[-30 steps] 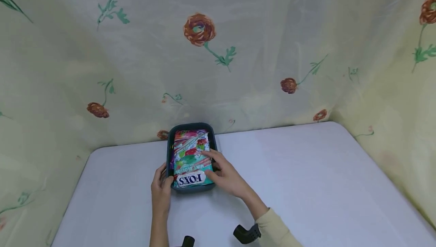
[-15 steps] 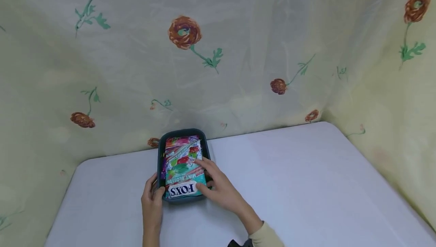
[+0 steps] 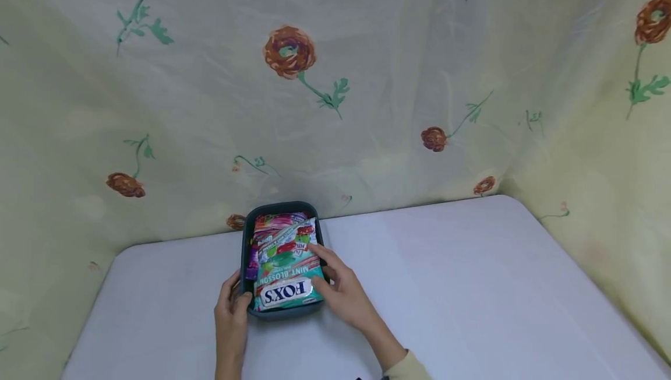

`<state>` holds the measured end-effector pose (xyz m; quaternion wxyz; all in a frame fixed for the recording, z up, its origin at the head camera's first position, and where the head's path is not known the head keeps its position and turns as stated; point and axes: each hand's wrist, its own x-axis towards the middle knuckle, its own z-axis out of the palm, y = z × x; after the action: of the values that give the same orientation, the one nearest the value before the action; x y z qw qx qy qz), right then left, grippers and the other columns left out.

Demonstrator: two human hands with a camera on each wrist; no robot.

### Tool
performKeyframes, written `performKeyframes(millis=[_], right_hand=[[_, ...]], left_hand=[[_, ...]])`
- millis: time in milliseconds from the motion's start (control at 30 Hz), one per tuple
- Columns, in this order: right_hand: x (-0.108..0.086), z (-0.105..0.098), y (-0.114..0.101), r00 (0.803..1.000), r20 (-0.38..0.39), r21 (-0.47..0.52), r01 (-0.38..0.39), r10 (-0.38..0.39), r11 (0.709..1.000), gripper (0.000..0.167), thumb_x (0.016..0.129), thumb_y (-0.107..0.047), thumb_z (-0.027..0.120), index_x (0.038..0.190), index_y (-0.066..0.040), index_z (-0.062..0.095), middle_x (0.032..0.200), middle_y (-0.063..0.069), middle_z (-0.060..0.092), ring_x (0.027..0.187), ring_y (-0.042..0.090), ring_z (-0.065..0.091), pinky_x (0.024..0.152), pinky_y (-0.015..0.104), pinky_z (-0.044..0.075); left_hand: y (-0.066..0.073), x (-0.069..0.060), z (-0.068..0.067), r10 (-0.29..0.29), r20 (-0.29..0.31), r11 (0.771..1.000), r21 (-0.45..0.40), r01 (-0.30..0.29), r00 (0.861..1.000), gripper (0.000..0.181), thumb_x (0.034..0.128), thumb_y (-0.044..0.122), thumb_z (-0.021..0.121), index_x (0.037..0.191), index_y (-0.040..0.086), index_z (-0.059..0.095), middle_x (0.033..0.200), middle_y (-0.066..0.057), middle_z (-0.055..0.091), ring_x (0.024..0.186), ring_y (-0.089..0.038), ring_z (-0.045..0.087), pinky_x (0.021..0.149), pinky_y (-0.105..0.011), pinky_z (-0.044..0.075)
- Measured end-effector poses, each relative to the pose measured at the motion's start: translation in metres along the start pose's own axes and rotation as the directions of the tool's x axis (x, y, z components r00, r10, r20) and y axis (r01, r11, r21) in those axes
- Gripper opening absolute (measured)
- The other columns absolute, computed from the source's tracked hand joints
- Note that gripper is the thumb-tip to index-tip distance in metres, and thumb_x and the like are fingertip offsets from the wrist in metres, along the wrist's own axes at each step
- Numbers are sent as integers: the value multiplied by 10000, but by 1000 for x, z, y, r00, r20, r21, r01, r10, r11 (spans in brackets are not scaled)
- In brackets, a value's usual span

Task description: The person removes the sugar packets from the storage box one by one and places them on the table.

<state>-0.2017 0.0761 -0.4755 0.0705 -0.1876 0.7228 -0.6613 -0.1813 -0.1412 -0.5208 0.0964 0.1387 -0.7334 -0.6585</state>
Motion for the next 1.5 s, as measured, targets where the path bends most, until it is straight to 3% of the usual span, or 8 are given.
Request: performKeyframes(millis=[267,467,533,800,1033,1167,1367,1500], right_hand=[[0,-5,5,1000,-23,57,7,-5,998,563,928,-35,514,1422,-282,403,1525,-31,305,1270,327,484,874,254,521],[0,-6,5,999,-35,104,-20,24,994,561,929,-31,493,1414,-303,413,1506,-58,328,1225,301,514,853,277,532],[1,-7,4,998,-52,107,-26,31,994,561,923,-23,488,1404,-303,426,1495,-45,348,1208,299,525,843,283,536],[3,-15,4,982,-157,138,-82,104,987,535,914,-23,477,1343,-343,493,1451,-58,416,1186,256,544,841,274,532],[3,-26,2,965,-214,177,-111,148,978,505,926,-41,455,1333,-335,504,1449,-63,415,1195,244,537,842,263,532],[3,-31,2,965,-219,193,-105,147,976,501,932,-38,437,1339,-323,502,1442,-41,423,1204,241,531,849,261,529],[4,-39,3,967,-215,241,-84,138,967,503,938,-32,402,1356,-299,488,1437,3,431,1182,247,537,851,260,531],[4,-43,3,961,-236,259,-80,143,963,500,936,-34,401,1356,-291,491,1446,-7,416,1199,245,524,868,251,524]], left_hand=[[2,0,0,-26,8,999,22,25,1000,492,921,72,436,1410,118,404,1421,-112,451,1307,-224,438,872,-9,355],[5,-1,0,-35,4,998,52,35,999,500,918,81,430,1416,110,391,1439,-115,432,1328,-249,418,1089,-379,352],[5,0,-1,-35,3,998,52,35,999,501,917,82,429,1416,107,390,1443,-118,428,1332,-253,413,1095,-422,336],[2,2,-3,-40,6,999,23,40,999,491,922,93,439,1409,142,409,1431,-85,443,1319,-203,423,957,-102,363],[1,2,-2,-35,2,999,13,35,999,488,916,95,447,1402,134,417,1421,-100,452,1304,-237,444,1071,-386,352],[0,1,-4,-31,-3,999,23,31,1000,490,914,102,448,1402,136,417,1417,-106,457,1296,-252,454,1069,-411,357],[-2,1,-5,-33,-13,999,28,34,999,482,913,112,462,1392,155,433,1397,-86,481,1268,-224,478,909,-106,382],[-3,3,-4,-8,-1,1000,12,8,1000,481,910,100,466,1388,154,440,1389,-88,490,1256,-219,483,862,-53,366]])
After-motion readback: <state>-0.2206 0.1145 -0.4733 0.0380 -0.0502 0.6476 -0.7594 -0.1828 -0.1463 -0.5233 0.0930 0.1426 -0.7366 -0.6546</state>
